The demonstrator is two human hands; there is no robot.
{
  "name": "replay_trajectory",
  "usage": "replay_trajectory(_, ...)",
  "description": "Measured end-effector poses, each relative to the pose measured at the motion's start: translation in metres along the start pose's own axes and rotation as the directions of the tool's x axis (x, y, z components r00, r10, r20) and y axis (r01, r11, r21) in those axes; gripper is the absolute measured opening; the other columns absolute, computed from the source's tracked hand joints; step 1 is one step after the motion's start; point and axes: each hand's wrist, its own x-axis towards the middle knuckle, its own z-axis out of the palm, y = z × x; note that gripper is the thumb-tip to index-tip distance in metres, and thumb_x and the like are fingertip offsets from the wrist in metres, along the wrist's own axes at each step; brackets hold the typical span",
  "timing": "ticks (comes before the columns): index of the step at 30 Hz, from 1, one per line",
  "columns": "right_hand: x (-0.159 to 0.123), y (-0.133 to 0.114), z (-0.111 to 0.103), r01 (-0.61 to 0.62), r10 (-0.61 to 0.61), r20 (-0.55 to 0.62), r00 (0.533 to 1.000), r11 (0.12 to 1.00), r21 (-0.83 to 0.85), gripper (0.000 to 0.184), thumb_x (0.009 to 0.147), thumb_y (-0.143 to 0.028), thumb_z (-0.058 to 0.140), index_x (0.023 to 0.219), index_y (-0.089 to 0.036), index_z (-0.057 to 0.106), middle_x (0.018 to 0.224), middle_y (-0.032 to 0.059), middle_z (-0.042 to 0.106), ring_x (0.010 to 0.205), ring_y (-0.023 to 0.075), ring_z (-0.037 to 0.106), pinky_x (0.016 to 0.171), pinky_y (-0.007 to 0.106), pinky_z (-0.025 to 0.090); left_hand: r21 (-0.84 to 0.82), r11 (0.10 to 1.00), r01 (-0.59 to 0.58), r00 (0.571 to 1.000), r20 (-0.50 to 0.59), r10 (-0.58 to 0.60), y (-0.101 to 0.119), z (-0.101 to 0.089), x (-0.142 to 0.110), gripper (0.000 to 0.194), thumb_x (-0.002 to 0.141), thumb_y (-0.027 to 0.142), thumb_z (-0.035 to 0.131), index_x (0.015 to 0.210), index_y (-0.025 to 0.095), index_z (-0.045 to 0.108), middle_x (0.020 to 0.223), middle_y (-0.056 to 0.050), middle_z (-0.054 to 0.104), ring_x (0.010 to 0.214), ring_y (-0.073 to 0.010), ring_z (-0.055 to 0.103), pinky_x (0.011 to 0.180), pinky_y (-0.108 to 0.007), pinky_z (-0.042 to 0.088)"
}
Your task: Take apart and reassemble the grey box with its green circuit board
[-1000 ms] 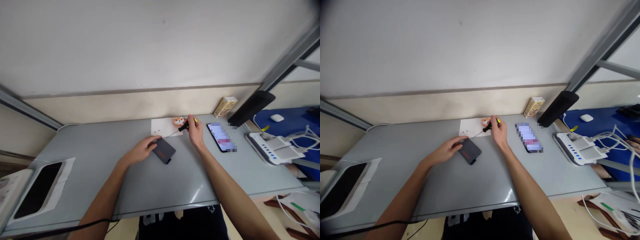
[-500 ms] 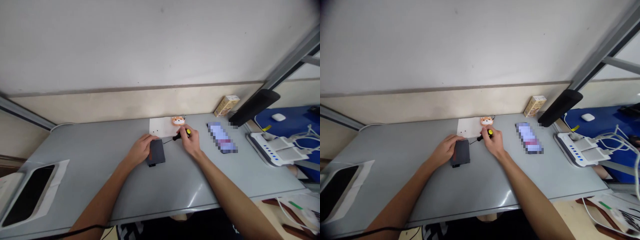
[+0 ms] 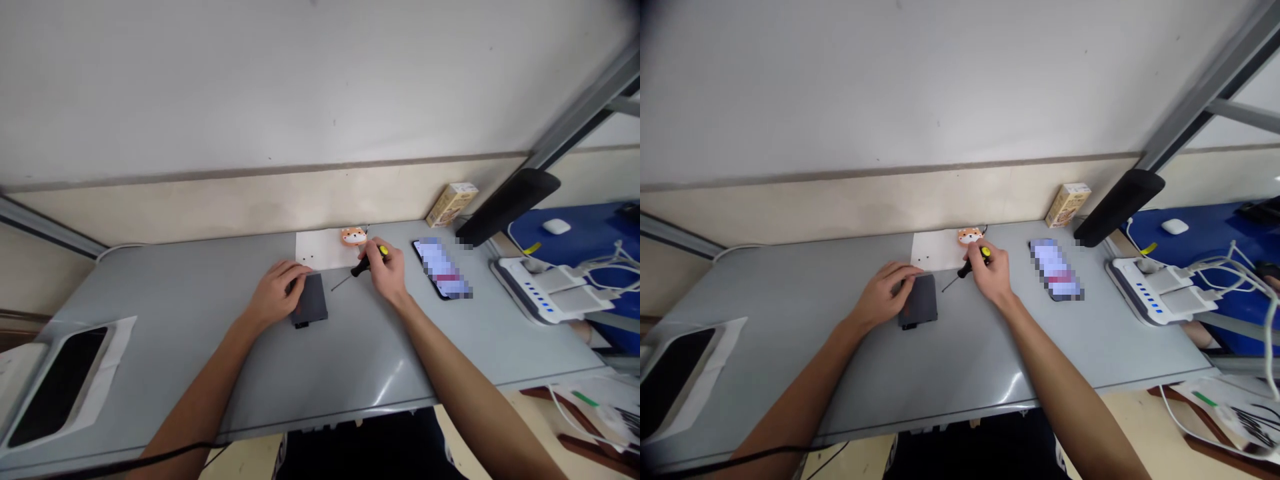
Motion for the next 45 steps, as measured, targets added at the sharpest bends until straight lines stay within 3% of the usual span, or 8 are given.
replay_trajectory(4,-0.005,-0.001,0.003,-0.024,0.021,0.087,0.996,0.999,0.038,0.043,0.098,-0.043,0.05,0.063,-0.021,0.062,0.058,-0.0008,0.053,0.055,0.0133,0.047,0.056,0.028,0.036,0.007,0.996,-0.089,0.995,0.041,0.088,0.011,0.0,0.001,0.023,0.098,0.021,0.054,0.115,0.023,0.068,0.115,-0.007,0.068,0.108,-0.0227,0.063,0.101,-0.043,0.049)
replay_trajectory(10,-0.013,-0.005,0.012,0.018,-0.023,0.226,0.974,1.0,0.025,0.043,0.098,-0.046,0.05,0.065,-0.021,0.062,0.059,-0.001,0.054,0.055,0.0128,0.046,0.056,0.028,0.037,0.041,0.992,-0.121,0.988,0.097,0.117,0.022,0.0,0.0,0.023,0.093,0.019,0.058,0.112,0.025,0.07,0.121,-0.006,0.068,0.113,-0.0251,0.063,0.105,-0.048,0.043)
replay_trajectory(23,-0.002,0.007,0.006,-0.097,0.09,0.052,0.995,0.983,0.159,0.043,0.094,-0.048,0.053,0.063,-0.02,0.062,0.058,-0.0017,0.053,0.052,0.0112,0.045,0.052,0.026,0.035,-0.044,0.996,-0.072,0.967,0.24,0.081,0.037,0.008,0.002,0.007,0.091,0.027,0.068,0.095,0.025,0.073,0.126,-0.006,0.064,0.125,-0.0272,0.053,0.109,-0.048,0.041)
replay_trajectory(27,0.002,0.005,0.004,-0.119,0.121,0.005,0.993,0.964,0.236,0.041,0.093,-0.048,0.053,0.065,-0.02,0.062,0.06,-0.0019,0.054,0.05,0.0102,0.044,0.048,0.025,0.034,-0.103,0.994,-0.029,0.977,0.206,0.05,0.035,0.008,0.002,0.013,0.097,0.028,0.063,0.089,0.025,0.073,0.12,-0.005,0.066,0.122,-0.0235,0.055,0.11,-0.046,0.04)
replay_trajectory(31,0.008,0.005,-0.001,-0.157,0.199,-0.098,0.975,0.932,0.326,0.041,0.091,-0.049,0.054,0.064,-0.019,0.062,0.058,-0.0027,0.051,0.048,0.0095,0.042,0.044,0.024,0.033,-0.128,0.992,0.022,0.993,0.116,-0.007,0.013,0.006,0.011,0.017,0.098,0.034,0.063,0.092,0.025,0.075,0.116,-0.005,0.067,0.115,-0.022,0.059,0.11,-0.044,0.041)
replay_trajectory(36,0.018,0.014,-0.006,-0.203,0.312,-0.236,0.92,0.896,0.394,0.038,0.087,-0.049,0.055,0.064,-0.019,0.062,0.057,-0.0034,0.049,0.049,0.0093,0.042,0.044,0.022,0.032,0.003,0.985,0.17,0.983,-0.076,-0.17,-0.04,0.009,0.038,0.015,0.09,0.041,0.074,0.09,0.027,0.079,0.095,-0.003,0.066,0.098,-0.0213,0.06,0.102,-0.043,0.045)
replay_trajectory(40,0.021,0.019,-0.009,-0.217,0.339,-0.263,0.903,0.89,0.401,0.038,0.084,-0.05,0.057,0.064,-0.018,0.063,0.057,-0.0033,0.049,0.05,0.0096,0.043,0.045,0.022,0.032,0.038,0.98,0.197,0.98,-0.026,-0.196,-0.067,0.012,0.049,0.018,0.089,0.044,0.073,0.091,0.027,0.081,0.096,-0.003,0.065,0.099,-0.0211,0.06,0.104,-0.042,0.045)
replay_trajectory(45,0.021,0.017,-0.011,-0.212,0.334,-0.261,0.906,0.89,0.404,0.037,0.084,-0.049,0.058,0.064,-0.019,0.063,0.059,-0.0027,0.05,0.052,0.01,0.044,0.046,0.022,0.033,0.019,0.986,0.163,0.983,0.079,-0.164,-0.072,0.012,0.052,0.02,0.09,0.044,0.071,0.095,0.028,0.081,0.105,-0.004,0.064,0.107,-0.0218,0.06,0.103,-0.039,0.047)
